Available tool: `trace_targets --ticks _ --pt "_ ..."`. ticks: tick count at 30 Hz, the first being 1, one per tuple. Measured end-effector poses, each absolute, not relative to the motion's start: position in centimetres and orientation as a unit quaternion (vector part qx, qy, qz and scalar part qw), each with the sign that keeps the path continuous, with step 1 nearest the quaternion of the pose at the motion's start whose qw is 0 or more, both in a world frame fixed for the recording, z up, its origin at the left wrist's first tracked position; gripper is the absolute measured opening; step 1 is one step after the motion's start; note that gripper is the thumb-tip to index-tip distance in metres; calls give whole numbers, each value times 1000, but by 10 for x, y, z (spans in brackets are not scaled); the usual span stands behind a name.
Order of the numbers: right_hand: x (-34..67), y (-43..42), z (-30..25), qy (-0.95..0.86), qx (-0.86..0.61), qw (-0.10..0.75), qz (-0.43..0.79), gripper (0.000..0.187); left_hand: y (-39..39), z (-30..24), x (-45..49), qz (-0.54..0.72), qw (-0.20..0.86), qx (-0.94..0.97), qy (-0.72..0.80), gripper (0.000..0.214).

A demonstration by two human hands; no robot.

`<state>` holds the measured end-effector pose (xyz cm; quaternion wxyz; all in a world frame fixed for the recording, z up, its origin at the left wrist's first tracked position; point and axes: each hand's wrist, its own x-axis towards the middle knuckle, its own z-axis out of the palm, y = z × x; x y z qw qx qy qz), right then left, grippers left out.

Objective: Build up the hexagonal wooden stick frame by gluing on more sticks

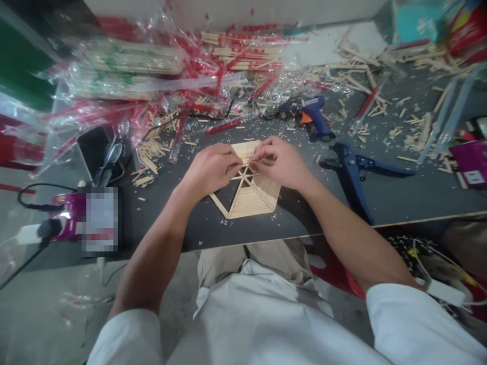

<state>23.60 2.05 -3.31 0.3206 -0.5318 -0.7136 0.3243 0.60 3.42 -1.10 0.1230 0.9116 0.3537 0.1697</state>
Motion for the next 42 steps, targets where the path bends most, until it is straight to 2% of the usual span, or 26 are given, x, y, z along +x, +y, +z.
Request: trace_targets --ticks 3,8,17,29,36,42 --pt "235 21 -32 -710 -537 319 324 6 40 -11 -1 207 157 892 371 28" --pt "235 21 -32 -709 -538 316 328 6 40 -11 -1 216 155 885 383 28" --pt "234 24 -33 -714 -541 307 321 6 32 -14 16 163 91 908 375 24" --pt "232 23 -27 -707 -563 287 318 5 26 -4 23 93 -22 933 348 38" --pt "232 22 -26 -713 -559 279 318 6 27 -7 17 106 59 920 373 34" --pt "232 21 -23 -714 -559 280 315 5 25 -6 16 111 63 913 387 35"
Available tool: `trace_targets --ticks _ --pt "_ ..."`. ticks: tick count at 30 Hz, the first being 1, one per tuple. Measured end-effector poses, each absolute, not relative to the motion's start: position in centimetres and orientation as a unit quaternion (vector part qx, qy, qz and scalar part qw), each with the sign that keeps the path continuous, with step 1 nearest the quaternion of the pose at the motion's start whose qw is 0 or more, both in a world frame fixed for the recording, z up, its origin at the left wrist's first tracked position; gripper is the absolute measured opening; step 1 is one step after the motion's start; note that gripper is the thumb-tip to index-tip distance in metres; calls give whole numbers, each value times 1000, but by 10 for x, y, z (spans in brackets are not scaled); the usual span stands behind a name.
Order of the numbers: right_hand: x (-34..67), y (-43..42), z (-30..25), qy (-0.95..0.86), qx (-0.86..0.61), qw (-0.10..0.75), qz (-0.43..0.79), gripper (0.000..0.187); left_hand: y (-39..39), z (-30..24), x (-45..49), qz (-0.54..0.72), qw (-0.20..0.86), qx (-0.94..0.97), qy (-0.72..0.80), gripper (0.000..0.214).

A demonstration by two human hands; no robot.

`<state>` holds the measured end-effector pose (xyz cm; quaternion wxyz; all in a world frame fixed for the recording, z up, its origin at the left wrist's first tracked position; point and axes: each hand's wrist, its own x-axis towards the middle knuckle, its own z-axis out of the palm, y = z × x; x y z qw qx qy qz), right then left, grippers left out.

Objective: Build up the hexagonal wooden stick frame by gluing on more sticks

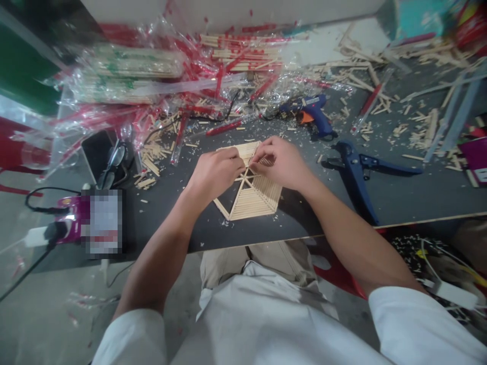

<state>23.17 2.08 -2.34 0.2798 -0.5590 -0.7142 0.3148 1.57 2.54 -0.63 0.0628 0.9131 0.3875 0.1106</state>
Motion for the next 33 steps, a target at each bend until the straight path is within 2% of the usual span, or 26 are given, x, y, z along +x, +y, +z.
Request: trace_targets --ticks 9,18,33 --pt "227 19 -24 -713 -567 286 297 4 23 -8 19 129 70 901 408 34" --pt "217 14 -25 -705 -582 299 274 8 24 -4 21 93 94 901 413 35" --pt "217 13 -31 -719 -575 299 250 11 21 -8 22 104 44 906 407 37"
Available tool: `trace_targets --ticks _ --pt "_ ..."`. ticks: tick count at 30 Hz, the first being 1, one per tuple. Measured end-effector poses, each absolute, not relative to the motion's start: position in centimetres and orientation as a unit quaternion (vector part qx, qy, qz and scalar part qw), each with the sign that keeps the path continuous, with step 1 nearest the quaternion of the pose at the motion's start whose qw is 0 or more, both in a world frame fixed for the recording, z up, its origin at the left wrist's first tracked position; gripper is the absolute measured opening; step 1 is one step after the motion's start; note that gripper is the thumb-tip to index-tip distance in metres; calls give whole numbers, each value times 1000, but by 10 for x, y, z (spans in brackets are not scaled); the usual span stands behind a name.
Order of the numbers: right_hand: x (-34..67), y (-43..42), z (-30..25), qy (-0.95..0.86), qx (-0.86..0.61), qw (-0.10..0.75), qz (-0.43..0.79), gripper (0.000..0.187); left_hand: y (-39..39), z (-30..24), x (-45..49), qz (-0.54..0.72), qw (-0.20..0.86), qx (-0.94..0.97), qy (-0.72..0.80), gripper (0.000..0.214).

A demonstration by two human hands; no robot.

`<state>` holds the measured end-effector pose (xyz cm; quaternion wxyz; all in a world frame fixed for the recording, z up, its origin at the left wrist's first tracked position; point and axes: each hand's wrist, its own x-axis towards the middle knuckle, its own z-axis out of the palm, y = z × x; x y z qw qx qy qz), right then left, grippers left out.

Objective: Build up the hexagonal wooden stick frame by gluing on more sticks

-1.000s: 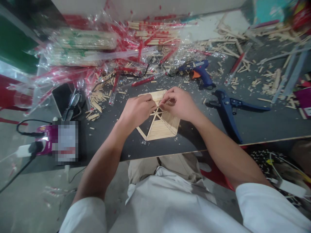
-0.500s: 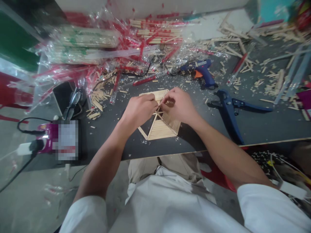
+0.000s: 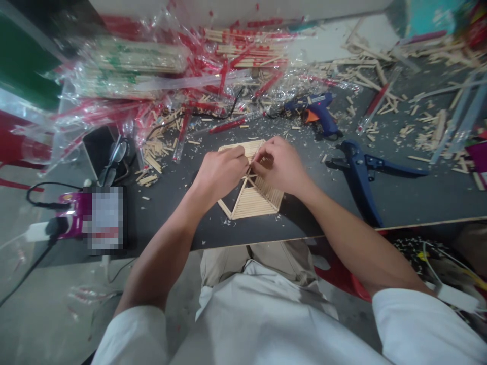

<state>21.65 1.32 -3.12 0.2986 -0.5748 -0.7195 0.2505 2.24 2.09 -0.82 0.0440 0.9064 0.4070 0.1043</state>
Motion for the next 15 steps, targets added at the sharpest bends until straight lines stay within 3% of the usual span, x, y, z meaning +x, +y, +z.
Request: trace_targets --ticks 15 --pt "217 14 -34 -730 -560 304 247 9 21 -7 22 85 25 910 404 34"
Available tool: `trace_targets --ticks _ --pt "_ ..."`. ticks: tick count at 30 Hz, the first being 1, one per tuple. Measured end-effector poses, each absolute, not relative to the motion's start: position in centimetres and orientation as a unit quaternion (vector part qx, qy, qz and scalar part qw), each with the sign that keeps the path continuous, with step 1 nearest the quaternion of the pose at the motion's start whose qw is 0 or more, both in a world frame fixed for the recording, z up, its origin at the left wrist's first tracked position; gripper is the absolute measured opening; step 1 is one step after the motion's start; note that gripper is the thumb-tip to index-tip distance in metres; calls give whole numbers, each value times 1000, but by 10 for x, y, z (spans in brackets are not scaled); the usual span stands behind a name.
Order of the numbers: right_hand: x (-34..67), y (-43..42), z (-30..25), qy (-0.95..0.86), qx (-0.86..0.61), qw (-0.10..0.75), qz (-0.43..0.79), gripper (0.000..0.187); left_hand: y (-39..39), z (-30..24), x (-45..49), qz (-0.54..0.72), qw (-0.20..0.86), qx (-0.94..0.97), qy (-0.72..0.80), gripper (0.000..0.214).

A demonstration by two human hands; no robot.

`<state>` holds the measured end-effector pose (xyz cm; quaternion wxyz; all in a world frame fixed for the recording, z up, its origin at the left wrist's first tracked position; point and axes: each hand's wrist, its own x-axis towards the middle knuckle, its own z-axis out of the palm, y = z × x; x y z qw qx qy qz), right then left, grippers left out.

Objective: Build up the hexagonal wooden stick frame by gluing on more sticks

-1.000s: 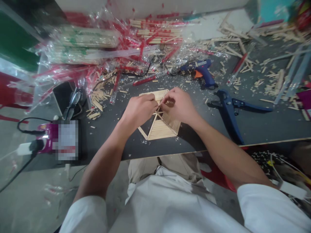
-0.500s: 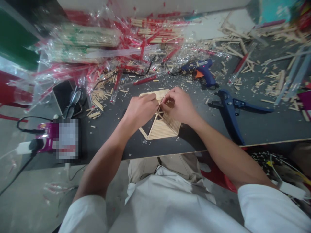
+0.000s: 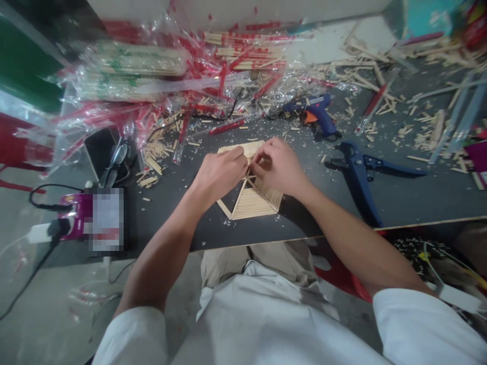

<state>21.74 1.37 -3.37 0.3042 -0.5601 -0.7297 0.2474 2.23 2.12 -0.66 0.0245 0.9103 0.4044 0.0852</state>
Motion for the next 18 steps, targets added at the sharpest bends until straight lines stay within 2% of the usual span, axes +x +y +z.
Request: trace_targets --ticks 3,11,18 --pt "219 15 -34 -738 -551 302 248 1 21 -7 22 96 29 908 406 37" --pt "221 13 -21 -739 -524 306 292 10 17 0 21 131 14 898 420 36" --pt "220 9 -21 -657 -501 395 401 15 15 -2 22 177 -13 893 413 36"
